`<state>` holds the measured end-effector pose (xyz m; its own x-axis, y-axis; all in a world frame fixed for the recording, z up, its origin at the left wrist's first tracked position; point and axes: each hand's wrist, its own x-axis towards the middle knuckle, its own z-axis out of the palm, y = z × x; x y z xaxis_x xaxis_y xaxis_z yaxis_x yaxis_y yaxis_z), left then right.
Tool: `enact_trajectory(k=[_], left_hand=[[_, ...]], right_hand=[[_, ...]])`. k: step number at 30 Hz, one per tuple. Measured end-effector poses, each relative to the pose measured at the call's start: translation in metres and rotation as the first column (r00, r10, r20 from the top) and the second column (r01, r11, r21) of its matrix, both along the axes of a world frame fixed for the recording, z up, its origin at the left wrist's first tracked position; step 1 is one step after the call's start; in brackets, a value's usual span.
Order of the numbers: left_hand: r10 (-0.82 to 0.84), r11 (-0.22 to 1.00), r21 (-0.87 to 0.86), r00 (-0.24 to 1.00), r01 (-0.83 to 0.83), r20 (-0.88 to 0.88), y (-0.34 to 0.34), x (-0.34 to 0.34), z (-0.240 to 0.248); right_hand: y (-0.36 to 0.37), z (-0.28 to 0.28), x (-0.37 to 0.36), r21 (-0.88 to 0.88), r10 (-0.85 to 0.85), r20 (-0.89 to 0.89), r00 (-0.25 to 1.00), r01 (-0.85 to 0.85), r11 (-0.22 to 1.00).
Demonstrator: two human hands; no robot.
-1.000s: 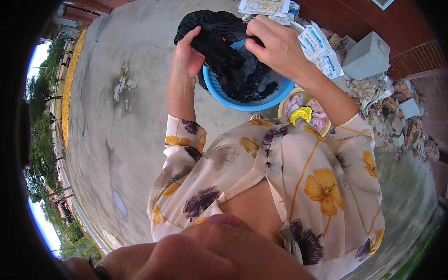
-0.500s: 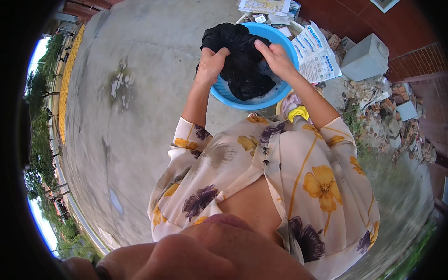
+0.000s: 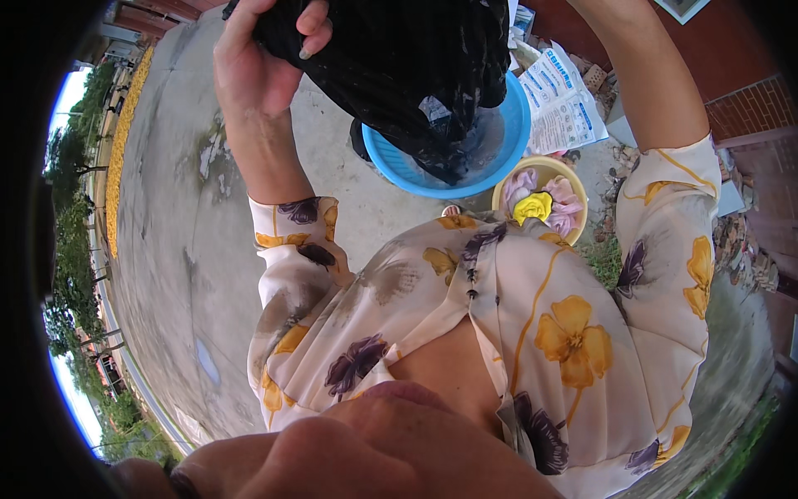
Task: The person washes clothes by hand in a blue basin filled with soapy water, scrubbing and wringing out various items of clothing.
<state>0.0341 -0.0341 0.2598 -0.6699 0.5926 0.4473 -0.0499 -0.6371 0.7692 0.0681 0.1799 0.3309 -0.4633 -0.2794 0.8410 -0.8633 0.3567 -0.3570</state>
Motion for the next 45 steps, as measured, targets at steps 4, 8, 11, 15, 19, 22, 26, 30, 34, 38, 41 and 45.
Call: enact_trajectory(k=[4,8,11,15,19,22,26,30,34,38,41,45], left_hand=[[0.369,0.924,0.008,0.894,-0.383,0.253,-0.001,0.019,-0.038],[0.386,0.857,-0.465,0.875,-0.223,0.291,0.002,0.015,-0.129],[0.432,0.719,-0.675,0.867,-0.165,0.248,-0.016,-0.003,-0.196],[0.398,0.800,-0.581,0.858,-0.151,0.325,-0.031,-0.003,-0.182],[0.226,0.973,-0.109,0.749,-0.203,0.623,-0.035,-0.005,-0.163],[0.156,0.987,-0.092,0.670,-0.131,0.726,0.000,0.006,-0.192],[0.257,0.940,-0.338,0.753,-0.049,0.606,0.011,0.021,-0.210],[0.388,0.875,-0.474,0.731,-0.100,0.561,-0.010,0.010,-0.184],[0.257,0.947,-0.285,0.879,-0.146,0.401,-0.026,0.019,-0.123],[0.120,0.961,-0.270,0.805,0.052,0.581,-0.006,0.010,-0.160],[0.115,0.917,-0.378,0.821,0.129,0.560,0.003,0.022,-0.189],[0.098,0.912,-0.367,0.773,0.182,0.627,0.010,0.022,-0.186]], right_hand=[[-0.037,-0.040,0.018,0.244,-0.194,0.419,0.887,0.095,0.965],[-0.013,-0.152,-0.007,0.520,-0.417,0.517,0.748,0.113,0.847],[0.015,-0.204,-0.008,0.101,-0.187,0.851,0.491,0.198,0.975],[0.033,-0.174,-0.007,-0.162,0.047,0.894,0.446,0.223,0.961],[0.039,-0.154,-0.010,-0.314,0.165,0.801,0.576,0.169,0.934],[0.037,-0.210,-0.005,-0.138,0.029,0.899,0.436,0.220,0.966],[0.031,-0.239,0.000,-0.176,0.103,0.954,0.283,0.247,0.953],[0.065,-0.202,-0.006,-0.085,0.031,0.924,0.381,0.125,0.989],[0.081,-0.172,-0.009,-0.026,-0.070,0.825,0.561,0.161,0.987],[0.069,-0.229,-0.004,-0.094,0.031,0.939,0.343,0.169,0.981],[0.038,-0.230,0.012,0.072,-0.081,0.881,0.465,0.037,0.997],[0.029,-0.208,0.000,0.219,-0.198,0.794,0.575,0.033,0.975]])
